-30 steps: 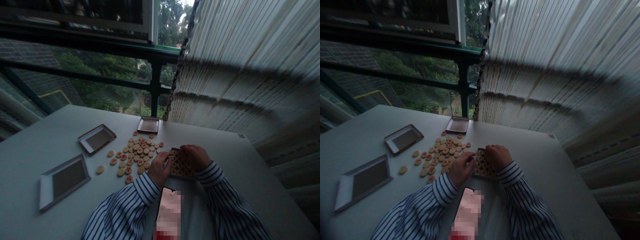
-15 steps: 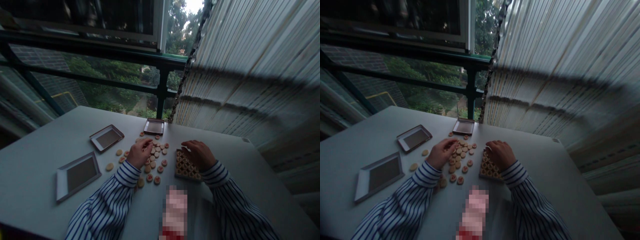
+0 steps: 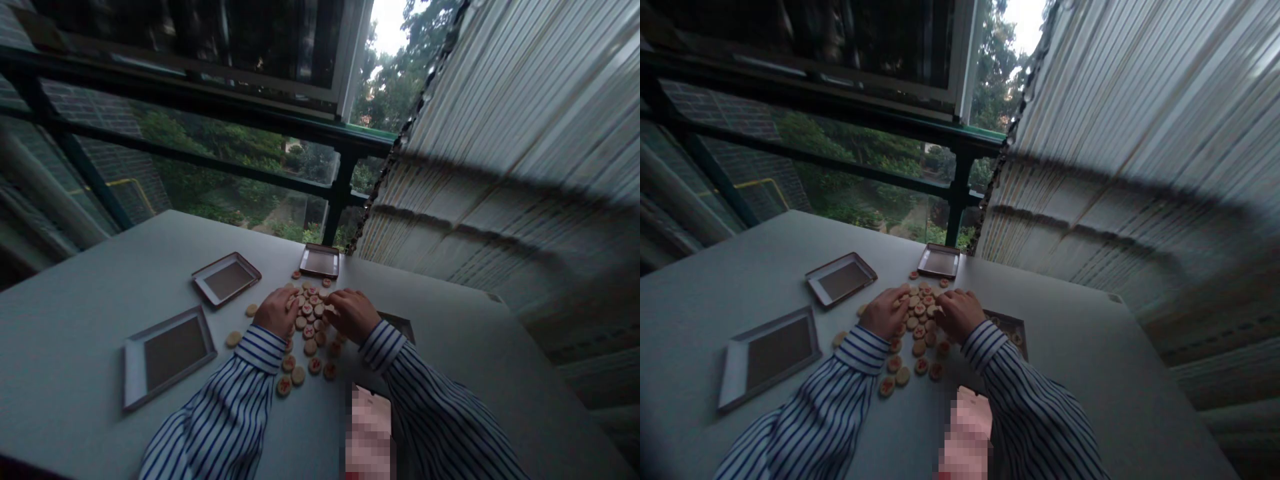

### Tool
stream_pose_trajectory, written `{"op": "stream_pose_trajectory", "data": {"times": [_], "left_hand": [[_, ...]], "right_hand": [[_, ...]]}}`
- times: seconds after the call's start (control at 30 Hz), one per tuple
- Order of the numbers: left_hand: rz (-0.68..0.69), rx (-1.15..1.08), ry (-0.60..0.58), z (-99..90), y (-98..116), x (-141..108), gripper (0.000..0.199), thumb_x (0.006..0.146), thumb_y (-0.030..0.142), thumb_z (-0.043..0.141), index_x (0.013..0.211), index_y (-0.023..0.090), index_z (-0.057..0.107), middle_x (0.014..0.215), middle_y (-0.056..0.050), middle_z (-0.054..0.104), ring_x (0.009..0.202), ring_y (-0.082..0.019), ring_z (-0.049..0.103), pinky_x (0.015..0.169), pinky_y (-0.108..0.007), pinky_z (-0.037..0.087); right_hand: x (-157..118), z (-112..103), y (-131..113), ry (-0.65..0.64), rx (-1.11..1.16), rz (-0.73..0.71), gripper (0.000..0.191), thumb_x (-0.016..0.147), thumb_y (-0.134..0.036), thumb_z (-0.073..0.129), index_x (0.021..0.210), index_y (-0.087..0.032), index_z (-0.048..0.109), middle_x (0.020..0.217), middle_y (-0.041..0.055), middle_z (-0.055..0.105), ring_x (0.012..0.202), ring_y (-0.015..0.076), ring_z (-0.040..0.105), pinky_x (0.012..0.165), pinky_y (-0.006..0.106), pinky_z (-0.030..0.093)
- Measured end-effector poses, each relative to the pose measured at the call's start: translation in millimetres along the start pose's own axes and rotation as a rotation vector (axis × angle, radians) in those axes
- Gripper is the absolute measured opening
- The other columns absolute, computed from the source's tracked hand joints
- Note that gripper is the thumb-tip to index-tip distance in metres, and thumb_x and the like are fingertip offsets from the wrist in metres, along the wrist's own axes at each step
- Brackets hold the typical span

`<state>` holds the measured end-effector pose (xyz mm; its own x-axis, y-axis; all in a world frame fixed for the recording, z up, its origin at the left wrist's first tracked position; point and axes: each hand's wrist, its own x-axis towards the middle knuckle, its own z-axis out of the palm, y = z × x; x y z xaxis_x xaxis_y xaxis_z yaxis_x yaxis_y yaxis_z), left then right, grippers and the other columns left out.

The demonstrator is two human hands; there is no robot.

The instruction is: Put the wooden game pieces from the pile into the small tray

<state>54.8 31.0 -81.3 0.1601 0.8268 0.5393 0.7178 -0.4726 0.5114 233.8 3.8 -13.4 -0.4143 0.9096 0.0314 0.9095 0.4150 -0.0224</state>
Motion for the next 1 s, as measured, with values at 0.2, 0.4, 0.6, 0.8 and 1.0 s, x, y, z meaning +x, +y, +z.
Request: {"op": "stream_pose_trajectory", "data": {"times": [0.2, 0.4, 0.6, 0.8, 1.0], "left_hand": [[0.049, 0.058, 0.018, 6.6, -3.3, -3.5, 0.023, 0.076, 0.02, 0.044, 0.096, 0.017, 0.056, 0.091, -0.007, 0.062, 0.086, -0.019, 0.057, 0.079, -0.033, 0.046], [0.058, 0.068, 0.011, 6.1, 0.2, -3.8, 0.023, 0.076, 0.018, 0.044, 0.096, 0.016, 0.056, 0.093, -0.007, 0.062, 0.087, -0.019, 0.056, 0.079, -0.033, 0.046], [0.07, 0.061, -0.009, 7.1, 4.3, -4.4, 0.025, 0.075, 0.018, 0.046, 0.098, 0.015, 0.055, 0.094, -0.008, 0.062, 0.088, -0.019, 0.056, 0.08, -0.033, 0.045], [0.112, 0.007, -0.034, 5.6, 11.2, -3.9, 0.028, 0.073, 0.018, 0.049, 0.1, 0.018, 0.055, 0.095, -0.006, 0.062, 0.089, -0.018, 0.056, 0.08, -0.031, 0.045], [0.167, -0.02, -0.023, 6.4, 16.5, -3.7, 0.03, 0.071, 0.021, 0.052, 0.1, 0.018, 0.055, 0.098, -0.006, 0.063, 0.09, -0.02, 0.057, 0.08, -0.033, 0.045]], "right_hand": [[6.6, 20.2, -6.4, 0.005, 0.015, 0.017, 0.018, 0.08, -0.03, 0.046, 0.09, -0.021, 0.057, 0.1, 0.0045, 0.059, 0.093, 0.0162, 0.049, 0.074, 0.027, 0.032], [9.8, 23.1, -8.2, 0.033, 0.01, -0.009, 0.014, 0.08, -0.028, 0.044, 0.084, -0.021, 0.056, 0.093, 0.003, 0.061, 0.087, 0.0161, 0.05, 0.071, 0.027, 0.032], [11.3, 32.0, -4.0, 0.091, 0.07, -0.013, 0.014, 0.08, -0.028, 0.045, 0.081, -0.021, 0.057, 0.084, 0.003, 0.063, 0.084, 0.0164, 0.053, 0.071, 0.028, 0.034], [15.4, 44.3, 7.6, 0.21, 0.582, 0.085, 0.02, 0.077, -0.034, 0.051, 0.084, -0.018, 0.061, 0.077, 0.0036, 0.063, 0.07, 0.0121, 0.056, 0.063, 0.023, 0.041], [17.0, 41.0, 9.7, 0.206, 1.078, 0.078, 0.024, 0.07, -0.037, 0.057, 0.077, -0.013, 0.059, 0.072, 0.0029, 0.063, 0.068, 0.012, 0.057, 0.063, 0.024, 0.044]]}}
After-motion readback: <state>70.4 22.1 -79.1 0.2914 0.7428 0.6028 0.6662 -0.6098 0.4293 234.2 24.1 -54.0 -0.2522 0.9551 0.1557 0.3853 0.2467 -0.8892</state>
